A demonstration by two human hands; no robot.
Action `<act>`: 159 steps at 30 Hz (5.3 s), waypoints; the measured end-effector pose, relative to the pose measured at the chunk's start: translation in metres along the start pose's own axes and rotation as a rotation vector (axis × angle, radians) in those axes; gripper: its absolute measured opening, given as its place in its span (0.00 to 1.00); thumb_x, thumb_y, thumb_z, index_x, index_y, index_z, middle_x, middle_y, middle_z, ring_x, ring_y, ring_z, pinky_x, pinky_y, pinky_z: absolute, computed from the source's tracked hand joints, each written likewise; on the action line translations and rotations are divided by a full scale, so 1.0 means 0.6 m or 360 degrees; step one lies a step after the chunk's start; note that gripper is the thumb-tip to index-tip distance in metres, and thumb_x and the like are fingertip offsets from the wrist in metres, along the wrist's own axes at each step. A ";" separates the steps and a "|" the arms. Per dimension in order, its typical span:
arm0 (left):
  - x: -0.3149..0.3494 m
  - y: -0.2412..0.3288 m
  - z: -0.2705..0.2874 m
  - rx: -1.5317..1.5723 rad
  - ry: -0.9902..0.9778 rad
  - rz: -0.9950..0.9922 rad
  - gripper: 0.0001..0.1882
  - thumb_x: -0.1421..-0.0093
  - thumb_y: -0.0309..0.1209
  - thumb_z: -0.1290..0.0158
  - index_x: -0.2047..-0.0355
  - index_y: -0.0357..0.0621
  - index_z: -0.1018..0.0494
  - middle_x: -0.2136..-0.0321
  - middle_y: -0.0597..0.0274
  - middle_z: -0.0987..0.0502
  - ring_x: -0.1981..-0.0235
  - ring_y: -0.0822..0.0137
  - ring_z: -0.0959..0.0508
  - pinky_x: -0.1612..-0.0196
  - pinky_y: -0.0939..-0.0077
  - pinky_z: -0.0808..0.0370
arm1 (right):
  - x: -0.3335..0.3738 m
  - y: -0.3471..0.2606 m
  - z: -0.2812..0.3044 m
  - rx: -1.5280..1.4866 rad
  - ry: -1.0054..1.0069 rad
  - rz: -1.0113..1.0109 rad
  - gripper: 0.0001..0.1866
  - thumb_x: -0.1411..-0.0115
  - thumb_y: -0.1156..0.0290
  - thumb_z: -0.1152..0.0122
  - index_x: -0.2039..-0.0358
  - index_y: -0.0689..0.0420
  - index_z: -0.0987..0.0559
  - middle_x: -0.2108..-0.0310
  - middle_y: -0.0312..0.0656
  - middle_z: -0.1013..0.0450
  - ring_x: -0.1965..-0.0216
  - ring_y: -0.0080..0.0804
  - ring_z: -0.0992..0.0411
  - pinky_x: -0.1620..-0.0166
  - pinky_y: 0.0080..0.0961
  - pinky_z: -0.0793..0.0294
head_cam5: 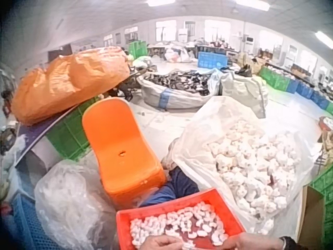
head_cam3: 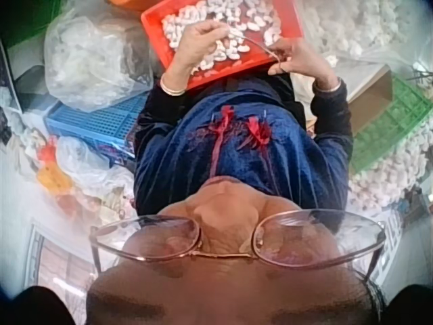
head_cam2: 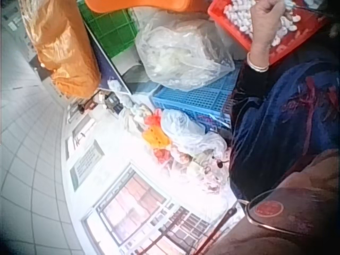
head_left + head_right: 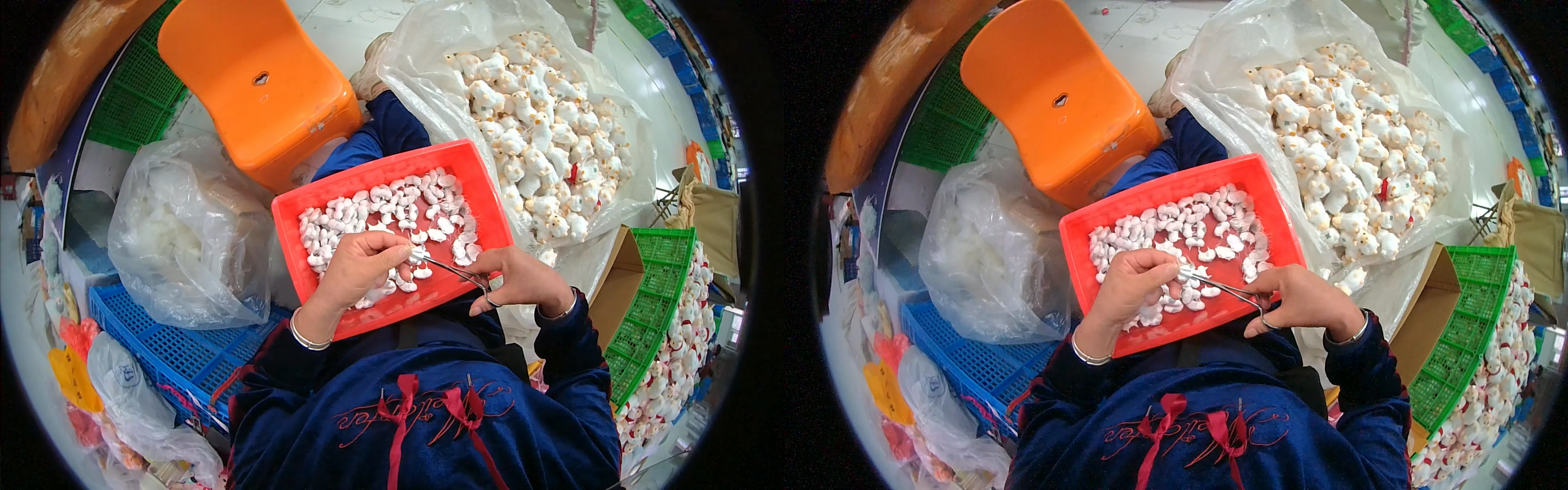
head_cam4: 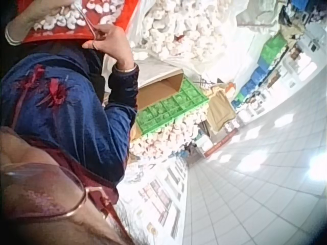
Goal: The person sits on the floor and uses scissors to trim small white cotton pieces in a red tray, placing the trimmed pieces back into the tray. The person handles the cotton one at a time and continues trimming throughout the clip.
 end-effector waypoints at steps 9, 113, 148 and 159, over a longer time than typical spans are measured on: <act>0.003 0.004 -0.007 -0.0141 -0.0243 0.0094 0.06 0.33 0.29 0.42 0.61 0.39 0.21 0.74 0.63 0.18 0.82 0.85 0.31 0.80 0.90 0.38 | -0.003 0.010 0.004 0.0069 -0.0211 0.0049 0.33 0.56 0.54 0.17 0.54 0.62 0.17 0.70 0.42 0.24 0.66 0.33 0.25 0.62 0.29 0.27; -0.003 0.000 -0.053 -0.0208 -0.0426 0.0138 0.04 0.34 0.24 0.43 0.62 0.36 0.24 0.67 0.55 0.16 0.72 0.78 0.20 0.72 0.87 0.26 | 0.043 -0.010 0.039 0.0514 -0.0162 -0.0302 0.21 0.51 0.53 0.23 0.75 0.58 0.19 0.84 0.44 0.29 0.80 0.42 0.29 0.73 0.37 0.33; -0.004 0.012 -0.025 -0.0678 -0.0033 -0.0286 0.05 0.39 0.20 0.41 0.62 0.37 0.22 0.67 0.65 0.18 0.69 0.80 0.22 0.65 0.85 0.25 | 0.042 0.022 -0.047 -0.0255 -0.0098 -0.0481 0.21 0.44 0.56 0.25 0.79 0.61 0.20 0.87 0.30 0.36 0.81 0.16 0.39 0.77 0.24 0.41; -0.015 -0.019 -0.033 -0.0328 -0.0128 0.0019 0.08 0.37 0.20 0.44 0.57 0.38 0.25 0.65 0.63 0.18 0.67 0.80 0.21 0.66 0.87 0.25 | 0.049 -0.013 -0.019 0.0365 0.0090 -0.0292 0.19 0.47 0.56 0.24 0.79 0.58 0.20 0.85 0.39 0.30 0.81 0.30 0.30 0.75 0.29 0.34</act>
Point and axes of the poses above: each hand's wrist, its own x-axis away from the middle knuckle, its own z-axis out of the back of the hand, y = z × x, the point moved 6 cm from there along -x, towards the middle knuckle
